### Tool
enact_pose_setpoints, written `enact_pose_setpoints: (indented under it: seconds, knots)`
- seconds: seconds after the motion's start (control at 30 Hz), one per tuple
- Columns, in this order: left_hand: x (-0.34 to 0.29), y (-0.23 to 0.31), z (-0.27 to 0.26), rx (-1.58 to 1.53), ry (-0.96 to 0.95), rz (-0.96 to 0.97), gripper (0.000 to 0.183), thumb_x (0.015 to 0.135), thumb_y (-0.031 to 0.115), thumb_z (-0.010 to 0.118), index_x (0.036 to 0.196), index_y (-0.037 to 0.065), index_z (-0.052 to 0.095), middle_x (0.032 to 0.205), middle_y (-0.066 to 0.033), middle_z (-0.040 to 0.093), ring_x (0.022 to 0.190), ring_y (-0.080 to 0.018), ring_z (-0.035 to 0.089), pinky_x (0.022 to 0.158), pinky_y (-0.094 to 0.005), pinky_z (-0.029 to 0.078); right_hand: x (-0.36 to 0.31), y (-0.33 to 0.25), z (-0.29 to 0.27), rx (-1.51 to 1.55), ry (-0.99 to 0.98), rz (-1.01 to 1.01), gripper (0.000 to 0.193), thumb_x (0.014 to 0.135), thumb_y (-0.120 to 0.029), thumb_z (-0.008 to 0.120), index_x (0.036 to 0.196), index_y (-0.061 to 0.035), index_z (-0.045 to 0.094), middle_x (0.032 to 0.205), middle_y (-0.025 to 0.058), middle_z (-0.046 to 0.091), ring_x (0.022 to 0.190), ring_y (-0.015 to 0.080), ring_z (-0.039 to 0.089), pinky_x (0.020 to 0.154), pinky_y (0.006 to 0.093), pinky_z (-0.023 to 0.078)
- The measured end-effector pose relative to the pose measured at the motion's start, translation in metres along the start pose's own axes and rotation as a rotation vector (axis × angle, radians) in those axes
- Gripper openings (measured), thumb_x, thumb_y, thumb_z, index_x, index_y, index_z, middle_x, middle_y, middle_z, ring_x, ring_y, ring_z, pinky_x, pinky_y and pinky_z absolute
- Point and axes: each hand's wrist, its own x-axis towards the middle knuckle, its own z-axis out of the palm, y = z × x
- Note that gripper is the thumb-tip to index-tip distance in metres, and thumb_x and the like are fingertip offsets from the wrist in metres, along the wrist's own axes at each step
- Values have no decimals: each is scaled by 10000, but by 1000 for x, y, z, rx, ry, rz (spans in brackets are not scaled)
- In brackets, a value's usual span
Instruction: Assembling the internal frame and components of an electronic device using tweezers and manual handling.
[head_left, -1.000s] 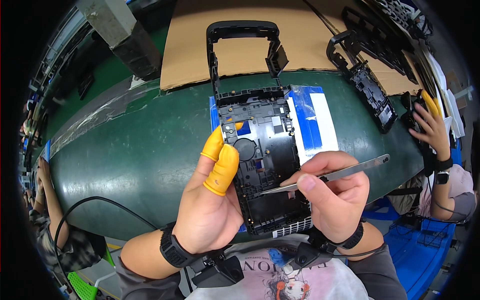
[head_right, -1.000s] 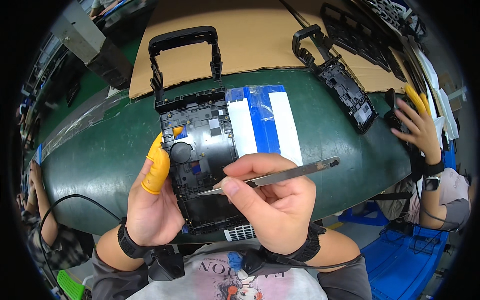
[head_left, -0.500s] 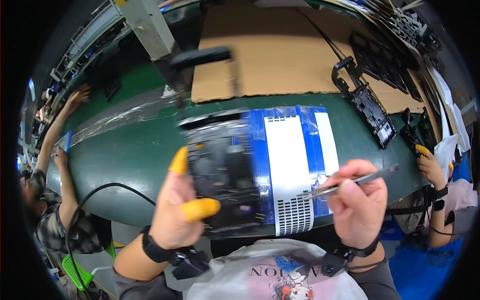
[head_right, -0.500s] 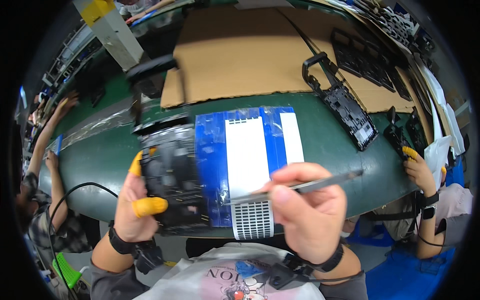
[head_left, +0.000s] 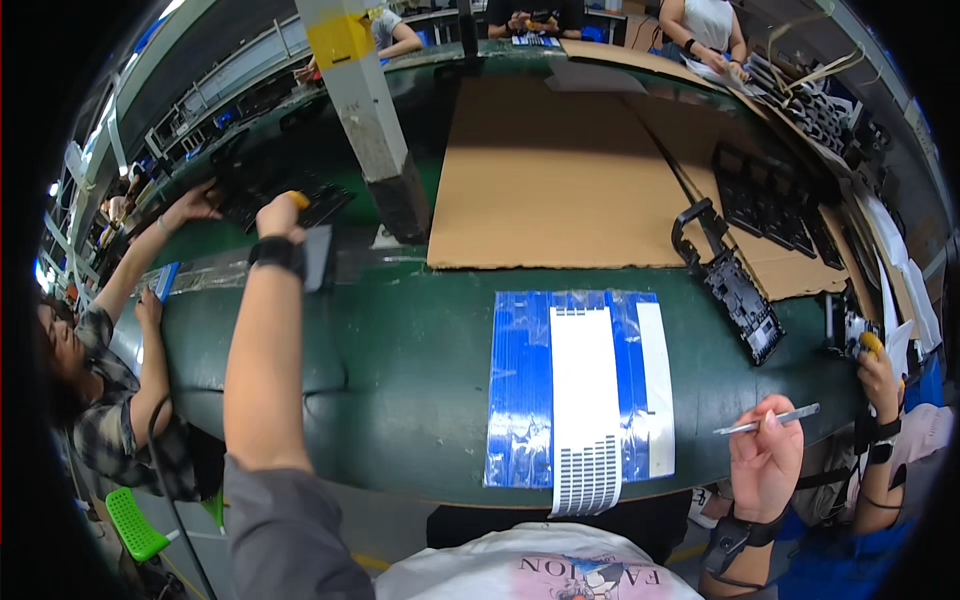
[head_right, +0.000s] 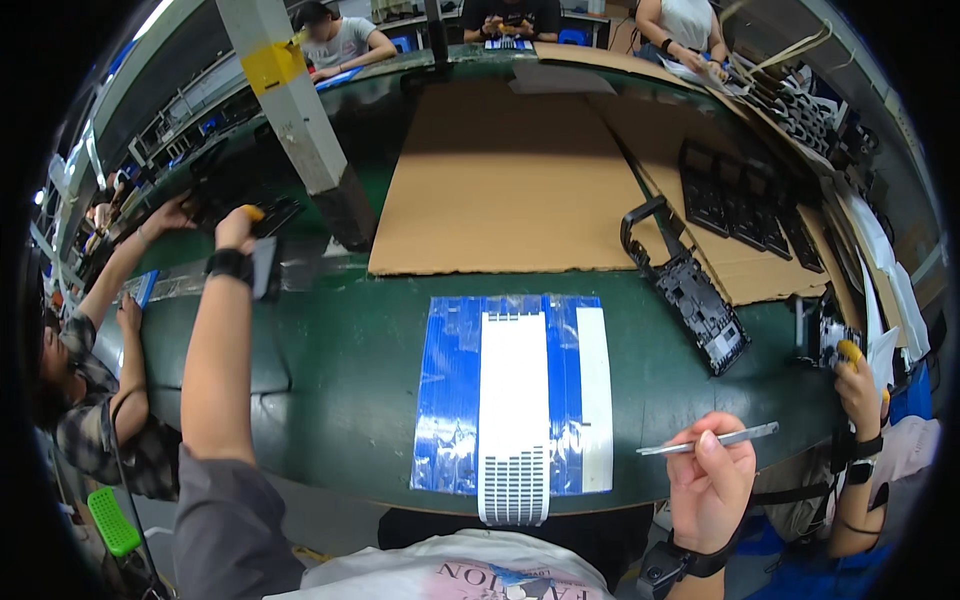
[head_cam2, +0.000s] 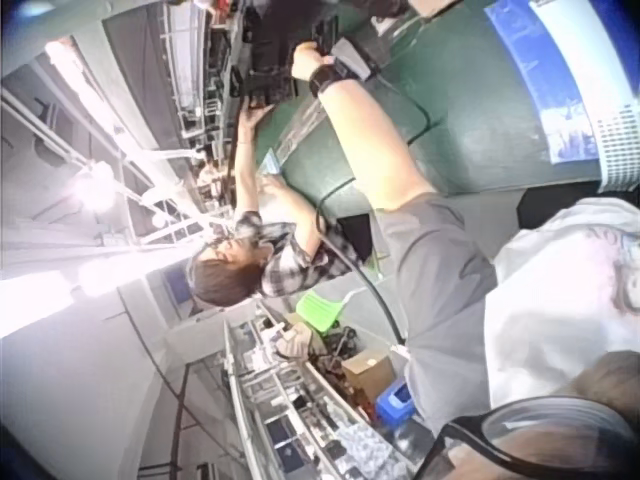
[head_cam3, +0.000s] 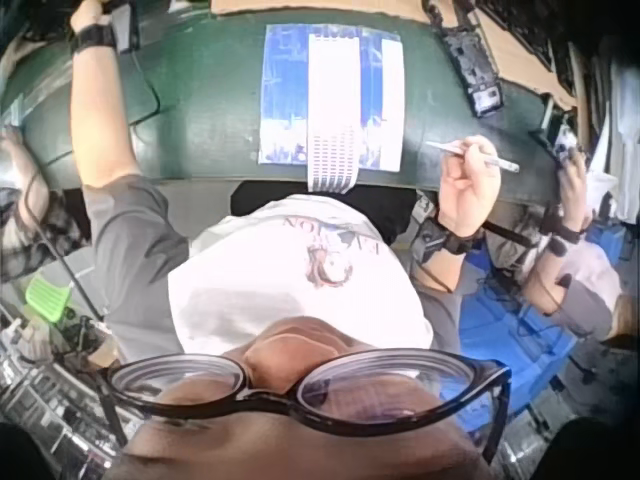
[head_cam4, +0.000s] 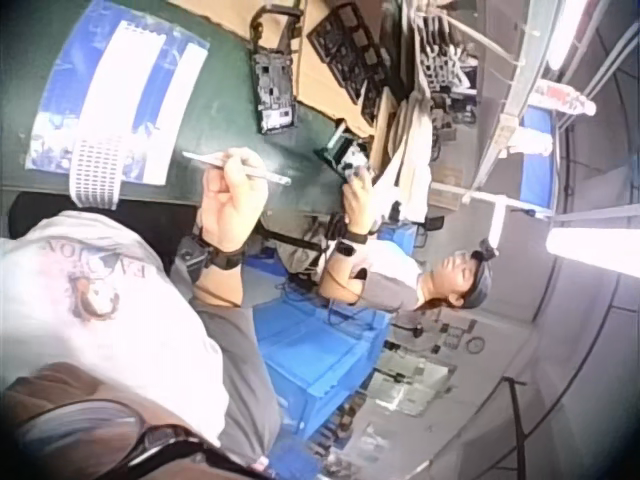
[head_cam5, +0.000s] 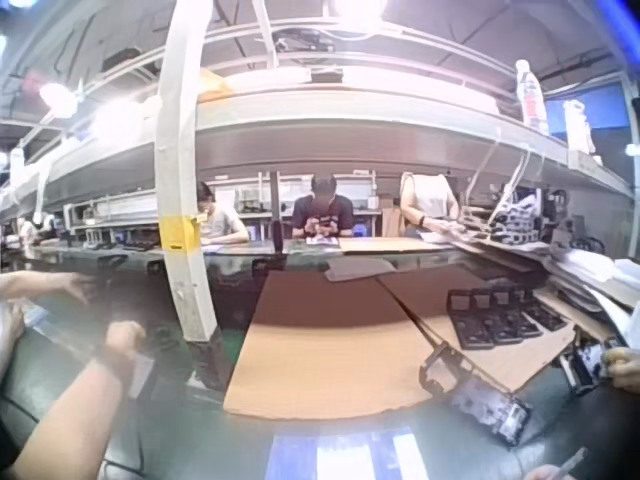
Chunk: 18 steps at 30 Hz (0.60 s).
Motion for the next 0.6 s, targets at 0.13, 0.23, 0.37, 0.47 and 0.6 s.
enact_pose_setpoints:
  seconds: [0.13,0.23,0.37,0.47,0.6]
  knots:
    - [7,-16,59,103,116,165,620,640,341,650,1010,-107,434,832,-199,551,667,-247,583,478,-335,435,-6,-7,-15,10,68,-17,104,751,-40,499,834,20,479,689,149,560,445,95,398,408,188,306]
    - [-23,-7,84,541,337,193,857,566,435,704,1159,-58,330,1031,-268,492,973,-345,489,830,-370,391,-11,-15,-38,-23,188,-75,101,757,-46,502,832,16,476,686,159,559,443,98,403,405,184,309]
    - [-107,58,55,238,143,782,315,729,118,601,989,-29,500,906,-120,551,821,-187,524,753,-277,415,-31,-28,-63,-36,297,-103,119,770,-63,501,851,17,467,697,161,547,457,86,394,405,180,312]
    - [-229,97,57,-223,-206,943,240,776,-1,506,1012,9,468,936,-56,514,816,-117,504,723,-233,419,-28,-31,-68,-22,331,-66,116,776,-69,498,853,16,485,702,159,551,462,84,392,408,184,311]
    - [-402,124,127,178,-1003,1002,258,719,180,594,908,15,534,846,-126,508,737,-229,508,647,-298,403,-27,-36,-53,79,282,-61,96,781,-72,495,835,6,511,713,160,565,486,90,431,427,179,334]
